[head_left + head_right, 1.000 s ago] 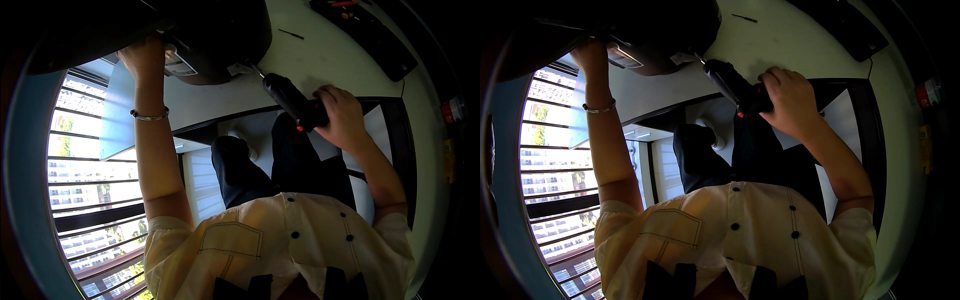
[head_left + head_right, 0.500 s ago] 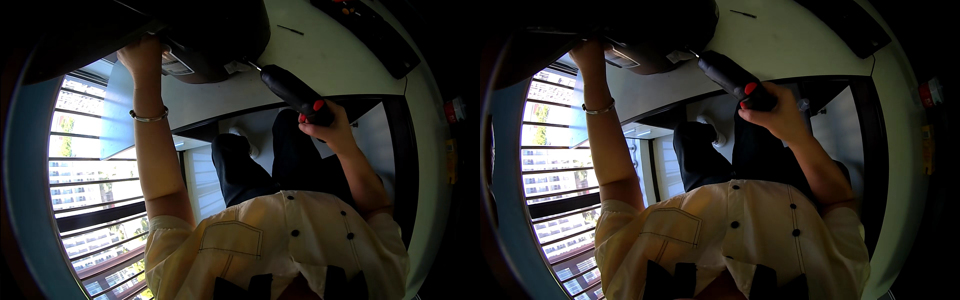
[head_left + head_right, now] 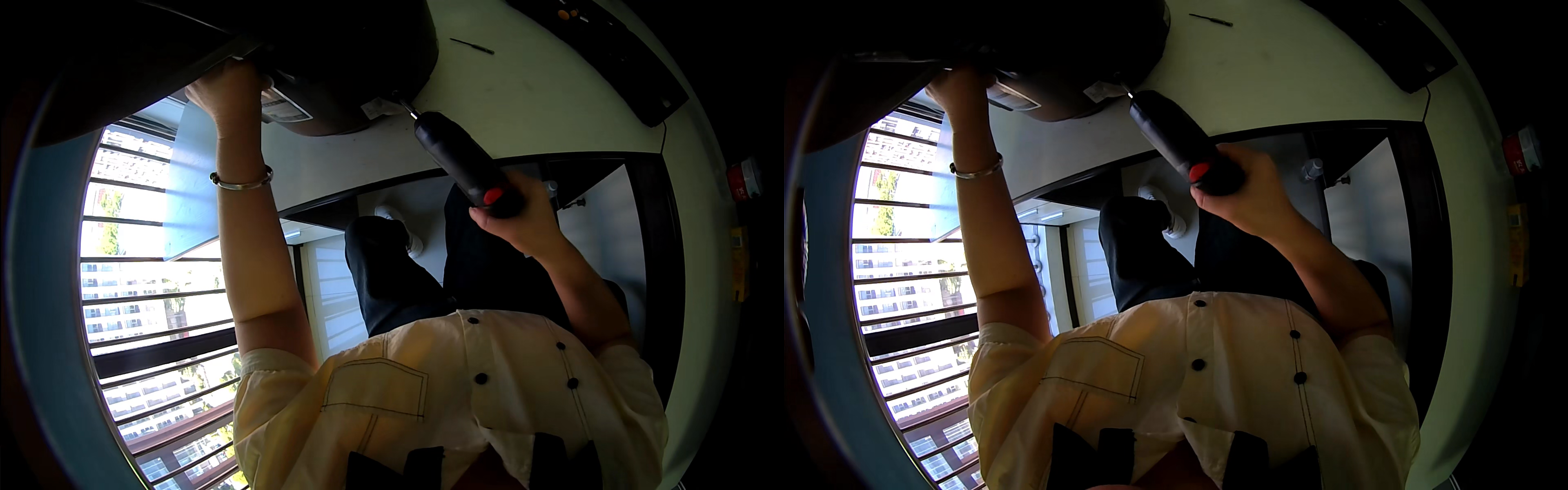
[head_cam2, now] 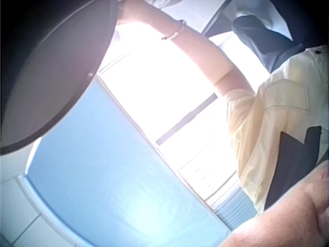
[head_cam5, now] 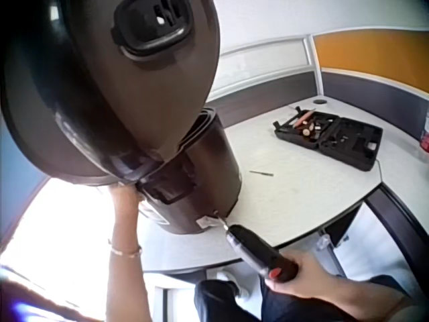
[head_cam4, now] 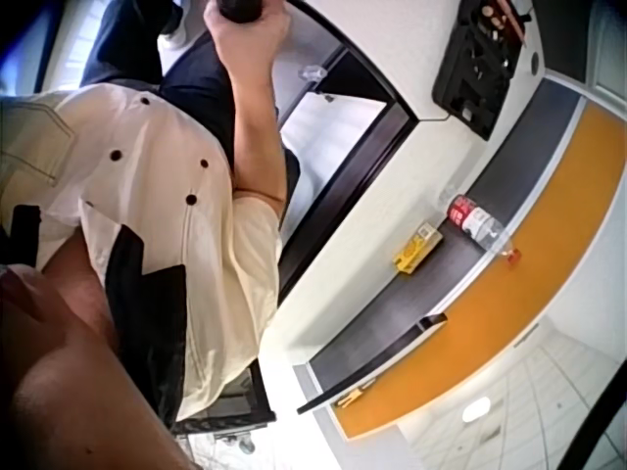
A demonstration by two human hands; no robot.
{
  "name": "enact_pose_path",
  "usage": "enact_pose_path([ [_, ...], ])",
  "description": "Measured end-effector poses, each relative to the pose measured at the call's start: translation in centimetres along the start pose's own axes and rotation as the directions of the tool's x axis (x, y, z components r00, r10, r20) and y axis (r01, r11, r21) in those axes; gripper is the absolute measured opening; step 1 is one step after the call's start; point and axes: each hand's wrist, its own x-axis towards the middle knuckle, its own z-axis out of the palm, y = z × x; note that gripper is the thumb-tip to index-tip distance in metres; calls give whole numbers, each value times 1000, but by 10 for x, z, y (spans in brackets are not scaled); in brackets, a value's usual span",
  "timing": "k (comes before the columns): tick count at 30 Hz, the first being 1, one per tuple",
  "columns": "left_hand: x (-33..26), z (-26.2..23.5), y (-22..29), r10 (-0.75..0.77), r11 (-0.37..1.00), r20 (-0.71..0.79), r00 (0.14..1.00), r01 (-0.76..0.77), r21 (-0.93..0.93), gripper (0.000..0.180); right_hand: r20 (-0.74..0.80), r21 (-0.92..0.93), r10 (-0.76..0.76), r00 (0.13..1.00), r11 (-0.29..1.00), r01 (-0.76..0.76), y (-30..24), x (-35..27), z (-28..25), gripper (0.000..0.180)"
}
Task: The person uses a manual screwdriver and then a cordless electric screwdriver to remove screws from the bottom of a dark-colored rice cooker placed on a white table. The person holds the appliance steady with one hand while operating the tools with the other.
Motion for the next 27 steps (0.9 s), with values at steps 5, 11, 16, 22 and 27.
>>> enact_pose_path([
  [5, 1, 1, -12, 140, 990, 23, 990, -141, 24, 10, -50, -412, -272, 961, 882, 228, 0, 4, -6, 27],
  [11, 1, 4, -16, 412, 881, 17, 911, -403, 246, 6, 85, -744, -526, 846, 531, 405, -4, 11, -15, 28],
  [16, 2, 6, -22, 415, 884, 11, 910, -406, 234, 6, 290, -857, -457, 840, 266, 441, -19, 19, -31, 32],
  [22, -13, 7, -26, 194, 978, 99, 976, -185, -97, 33, 535, -838, -398, 745, -140, 527, -30, 27, -56, 31],
  [27, -8, -2, -42, 683, 662, 132, 719, -685, 304, 36, 636, -771, -460, 619, -342, 537, -40, 45, -71, 16],
])
